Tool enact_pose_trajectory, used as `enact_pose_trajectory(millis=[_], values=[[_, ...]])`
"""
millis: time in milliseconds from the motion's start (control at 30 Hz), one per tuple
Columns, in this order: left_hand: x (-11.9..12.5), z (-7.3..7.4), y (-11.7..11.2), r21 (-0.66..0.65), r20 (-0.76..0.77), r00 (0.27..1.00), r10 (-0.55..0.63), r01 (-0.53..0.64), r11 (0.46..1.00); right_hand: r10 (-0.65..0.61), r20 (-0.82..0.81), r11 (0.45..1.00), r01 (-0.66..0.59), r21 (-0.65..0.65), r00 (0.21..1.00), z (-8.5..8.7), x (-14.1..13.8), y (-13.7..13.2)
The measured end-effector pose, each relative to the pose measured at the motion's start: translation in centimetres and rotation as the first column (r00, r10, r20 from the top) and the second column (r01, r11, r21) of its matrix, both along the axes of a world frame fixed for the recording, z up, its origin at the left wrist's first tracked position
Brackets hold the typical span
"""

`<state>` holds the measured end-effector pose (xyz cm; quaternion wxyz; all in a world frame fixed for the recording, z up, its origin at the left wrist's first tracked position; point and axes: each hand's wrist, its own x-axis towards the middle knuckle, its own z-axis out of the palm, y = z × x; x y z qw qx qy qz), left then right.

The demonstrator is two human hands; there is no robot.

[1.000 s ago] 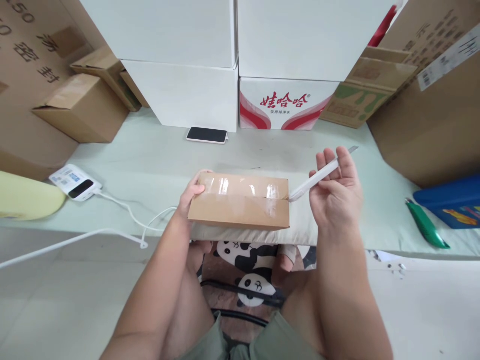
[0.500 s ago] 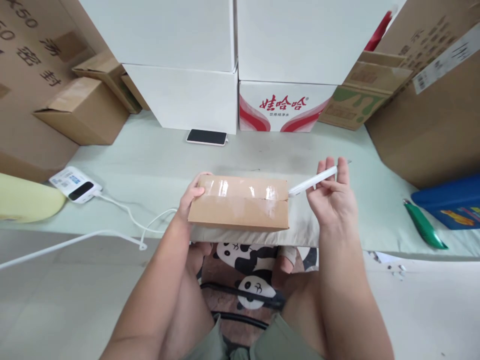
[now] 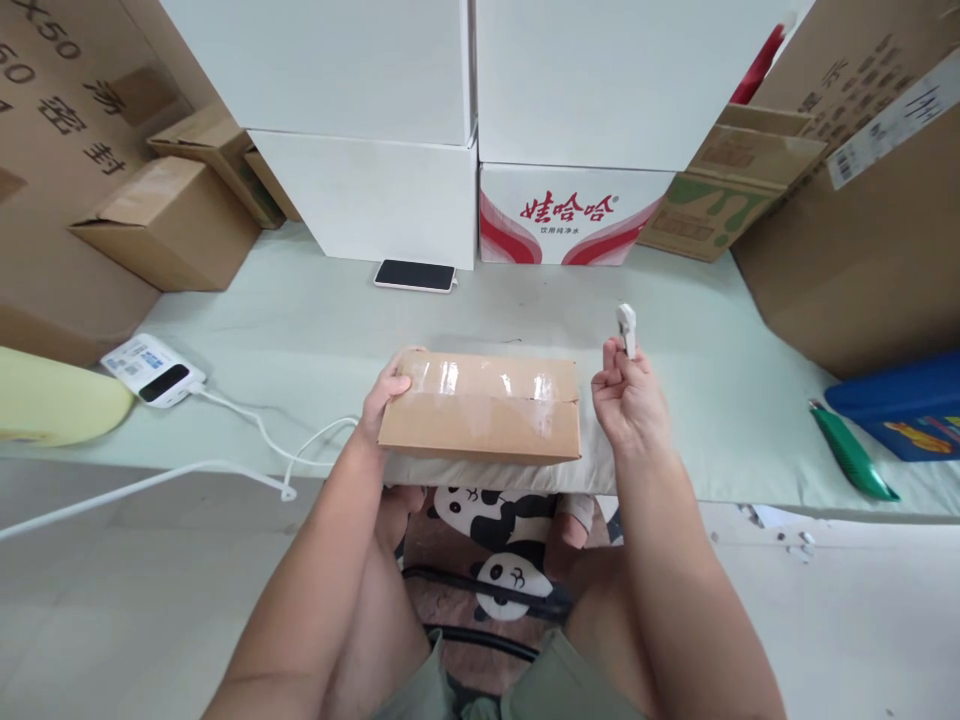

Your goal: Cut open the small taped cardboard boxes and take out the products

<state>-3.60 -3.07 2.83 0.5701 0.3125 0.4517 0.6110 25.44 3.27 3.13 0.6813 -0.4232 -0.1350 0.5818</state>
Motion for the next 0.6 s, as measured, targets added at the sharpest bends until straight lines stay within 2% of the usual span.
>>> enact_pose_trajectory(millis=[300,467,600], values=[[0.2,0.3,-0.1,0.02,0.0,1.0,-0.006,0.006,1.0,0.025,0.013,0.999,-0.025,-0.044,1.0,-0.8,-0.5,0.0],[0.1,0.2,0.0,0.014,-0.002,1.0,-0.023,0.023,1.0,0.111,-0.026,0.993,-0.112,-0.048,0.994,-0.1,-1.1,-0.5],[0.1,0.1,-0.1,0.025,-0.007,1.0,-0.025,0.025,0.999,0.201,-0.025,0.98,-0.201,0.011,0.979,1.0,-1.3,-1.3]])
